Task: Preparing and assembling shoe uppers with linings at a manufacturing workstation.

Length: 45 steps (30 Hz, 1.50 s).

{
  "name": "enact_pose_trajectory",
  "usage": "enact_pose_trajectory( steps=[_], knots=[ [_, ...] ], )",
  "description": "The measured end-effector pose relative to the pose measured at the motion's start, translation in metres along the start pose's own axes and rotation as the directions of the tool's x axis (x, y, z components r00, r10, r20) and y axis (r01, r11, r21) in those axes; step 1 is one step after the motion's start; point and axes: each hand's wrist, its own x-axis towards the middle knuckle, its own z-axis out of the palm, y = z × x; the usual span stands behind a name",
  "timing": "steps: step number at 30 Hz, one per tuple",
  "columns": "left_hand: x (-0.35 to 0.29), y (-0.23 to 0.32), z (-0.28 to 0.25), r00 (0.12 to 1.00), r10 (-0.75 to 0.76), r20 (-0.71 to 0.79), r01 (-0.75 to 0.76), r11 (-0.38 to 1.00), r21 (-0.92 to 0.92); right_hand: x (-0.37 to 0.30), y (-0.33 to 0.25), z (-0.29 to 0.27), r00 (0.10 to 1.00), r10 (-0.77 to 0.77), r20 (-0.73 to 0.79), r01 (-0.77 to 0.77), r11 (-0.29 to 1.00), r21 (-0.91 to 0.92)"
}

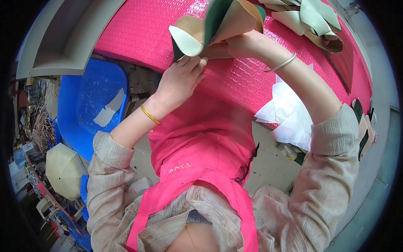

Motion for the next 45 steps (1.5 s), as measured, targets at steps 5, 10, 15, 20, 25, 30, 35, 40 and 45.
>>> enact_pose_trajectory(
  steps=[5, 10, 15, 20, 25, 30, 35, 40, 45],
  knots=[
    [-0.004, 0.008, 0.01, 0.999, -0.042, 0.011, 0.041, 0.996, 0.084, -0.003, -0.012, 0.014, 0.996, 0.084, -0.033, -0.075, 0.975, 0.21],
    [-0.007, 0.003, 0.011, 0.995, -0.065, -0.081, 0.064, 0.998, -0.014, 0.007, 0.004, 0.014, 0.995, 0.067, 0.073, -0.073, 0.993, 0.09],
    [0.01, 0.013, 0.018, 0.986, -0.125, -0.107, 0.128, 0.992, 0.023, 0.021, 0.012, 0.008, 0.986, -0.012, 0.168, 0.013, 1.0, -0.004],
    [0.014, 0.016, 0.028, 0.974, -0.12, -0.192, 0.116, 0.993, -0.033, 0.005, 0.035, 0.025, 0.995, 0.048, 0.091, -0.017, 0.948, -0.317],
    [0.028, 0.017, 0.027, 0.991, 0.004, -0.134, 0.018, 0.986, 0.165, 0.011, -0.003, -0.013, 0.993, -0.063, 0.1, 0.085, 0.968, -0.236],
    [0.041, -0.004, 0.011, 0.962, 0.266, 0.062, -0.272, 0.915, 0.299, 0.002, 0.009, -0.07, 0.792, 0.287, 0.539, -0.223, 0.958, -0.181],
    [0.016, -0.022, -0.029, 0.925, 0.326, 0.193, -0.371, 0.885, 0.282, 0.008, 0.0, -0.062, 0.798, 0.154, 0.583, -0.482, 0.744, 0.464],
    [0.004, -0.004, -0.036, 0.952, 0.159, 0.261, -0.248, 0.901, 0.356, 0.027, -0.019, -0.034, 0.817, 0.284, 0.501, -0.434, 0.876, 0.212],
    [-0.018, -0.006, -0.025, 0.992, -0.016, 0.125, -0.007, 0.983, 0.181, 0.02, -0.009, -0.016, 0.842, 0.216, 0.494, -0.416, 0.843, 0.341]
  ],
)
